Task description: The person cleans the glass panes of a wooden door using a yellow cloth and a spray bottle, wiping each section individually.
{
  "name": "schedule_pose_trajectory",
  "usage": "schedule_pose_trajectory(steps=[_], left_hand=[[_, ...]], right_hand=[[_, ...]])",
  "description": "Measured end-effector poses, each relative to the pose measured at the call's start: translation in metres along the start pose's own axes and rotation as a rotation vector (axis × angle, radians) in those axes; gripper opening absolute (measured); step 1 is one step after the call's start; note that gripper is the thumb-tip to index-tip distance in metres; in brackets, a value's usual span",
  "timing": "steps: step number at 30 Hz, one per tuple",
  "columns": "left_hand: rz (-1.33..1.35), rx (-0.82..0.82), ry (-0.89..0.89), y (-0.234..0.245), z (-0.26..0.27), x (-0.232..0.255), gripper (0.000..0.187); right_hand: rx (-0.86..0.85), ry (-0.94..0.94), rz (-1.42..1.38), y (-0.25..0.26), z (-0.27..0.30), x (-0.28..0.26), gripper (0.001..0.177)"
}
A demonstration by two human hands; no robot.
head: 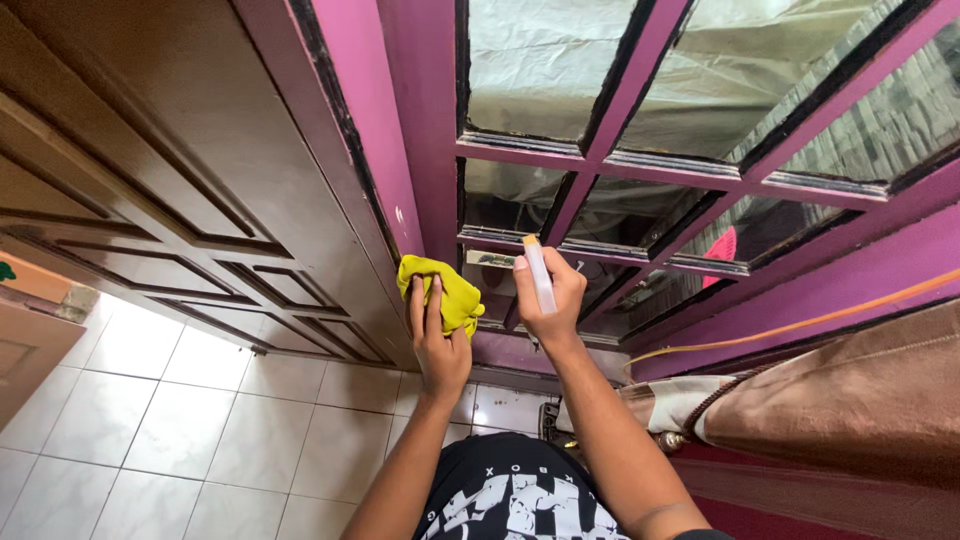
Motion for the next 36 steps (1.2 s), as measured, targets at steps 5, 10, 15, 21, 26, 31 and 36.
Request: schedule_pose_trajectory(steps=[5,10,15,21,26,31,36], left_hand=[[0.042,0.018,0.050,-0.002,-0.001,0.003,0.070],[0.082,0.011,0.098,-0.011,-0.002,0.001,0.065],[0.118,0.057,0.072,-0.022,-0.002,-0.002,0.066],[0.192,0.131,-0.042,-0.054,-0.014,-0.016,0.072],[0.046,0.108,-0.253,-0.096,-0.059,-0.022,0.083],[-0.391,0.030,-0.354,-0.150,-0.107,-0.003,0.076],[-0.408,-0.020,-0.488,-0.152,-0.079,-0.022,0.067]], right_hand=[[-0.006,-0.068,0.026,-0.002,0.002,0.014,0.021],[-0.001,-0.050,0.038,0.005,0.002,0.012,0.016],[0.000,-0.068,0.073,0.014,0.001,0.010,0.014],[0.026,-0.007,0.086,0.023,0.000,0.011,0.013],[0.071,-0.153,0.053,0.028,0.001,0.020,0.015],[0.111,-0.120,-0.047,0.035,-0.005,0.014,0.014],[0.155,-0.102,-0.048,0.038,-0.015,0.015,0.014]])
Point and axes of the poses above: each hand's wrist, its own z-axis away from the middle knuckle, its own y-axis out of the back of the hand, x = y × z, the point moved 3 cm from there along -z, towards the middle knuckle, and after that the axes turned 1 degree about -y, right-handed, at the moved point
